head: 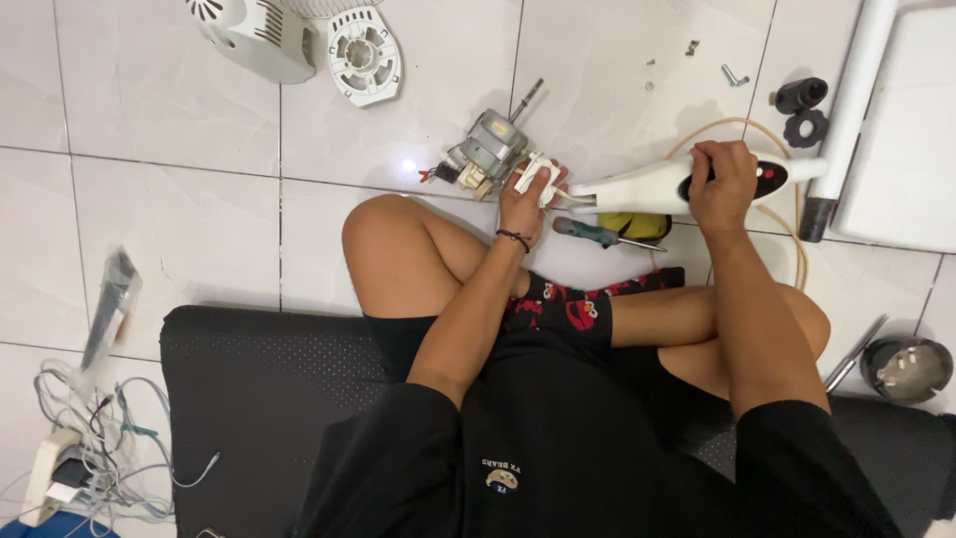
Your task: The person sits on a mat and works on a disassembled electric fan motor. They use a screwdriver to adjust components and handle small parts like screws and a plastic housing piece.
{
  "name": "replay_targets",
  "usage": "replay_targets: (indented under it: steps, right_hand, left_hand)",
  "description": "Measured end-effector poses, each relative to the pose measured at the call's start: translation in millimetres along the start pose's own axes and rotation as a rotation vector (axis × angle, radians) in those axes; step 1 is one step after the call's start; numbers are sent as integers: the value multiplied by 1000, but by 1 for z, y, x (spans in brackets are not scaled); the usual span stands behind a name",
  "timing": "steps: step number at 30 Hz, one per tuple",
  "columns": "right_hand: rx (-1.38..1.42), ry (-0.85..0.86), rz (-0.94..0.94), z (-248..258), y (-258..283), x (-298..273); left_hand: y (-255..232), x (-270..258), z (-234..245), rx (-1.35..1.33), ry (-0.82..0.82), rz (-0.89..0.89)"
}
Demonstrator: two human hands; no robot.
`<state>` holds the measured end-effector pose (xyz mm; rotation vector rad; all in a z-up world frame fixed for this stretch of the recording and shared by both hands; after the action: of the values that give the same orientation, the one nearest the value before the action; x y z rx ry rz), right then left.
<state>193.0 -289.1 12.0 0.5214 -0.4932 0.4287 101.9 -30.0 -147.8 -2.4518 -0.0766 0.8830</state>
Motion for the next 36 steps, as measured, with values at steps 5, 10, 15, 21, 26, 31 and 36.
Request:
replay_targets:
  steps: [5,10,15,21,26,31,36]
  right_hand:
    - [4,-25,-118,-6,6,-9]
    - [3,-80,-211,-8,9,-15]
    - [81,-82,-358,-10,1,-19]
    - [38,-81,-325,-11,2,-18]
    - [5,-71,-336,-13,-4,-20]
    - [93,-117,-404,-13,-13,-24]
    - [81,-141,-376,-6,-6,-16]
  left_hand:
    - [-6,3,-4,-80,-48,-39]
    - [-6,16,-3,-156,-47,-85]
    - [-4,26,-2,-137,19,-136]
    - [-17,19,-8,-435,266,-52]
    - [-18,18,-9,-672,336,86]
    - [-8,23,-4,-309,232,55]
    - [7,27,4,-101,40,94]
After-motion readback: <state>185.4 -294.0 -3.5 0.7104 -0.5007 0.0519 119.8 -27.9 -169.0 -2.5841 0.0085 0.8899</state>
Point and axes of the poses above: each hand's wrist, its own x-axis towards the middle knuckle, its own z-axis out of the back of the hand, y = z × x, the point moved 6 cm from there along x, towards the middle knuckle, and after that the axes turned 6 degrees about -y, right-handed, at the moved point
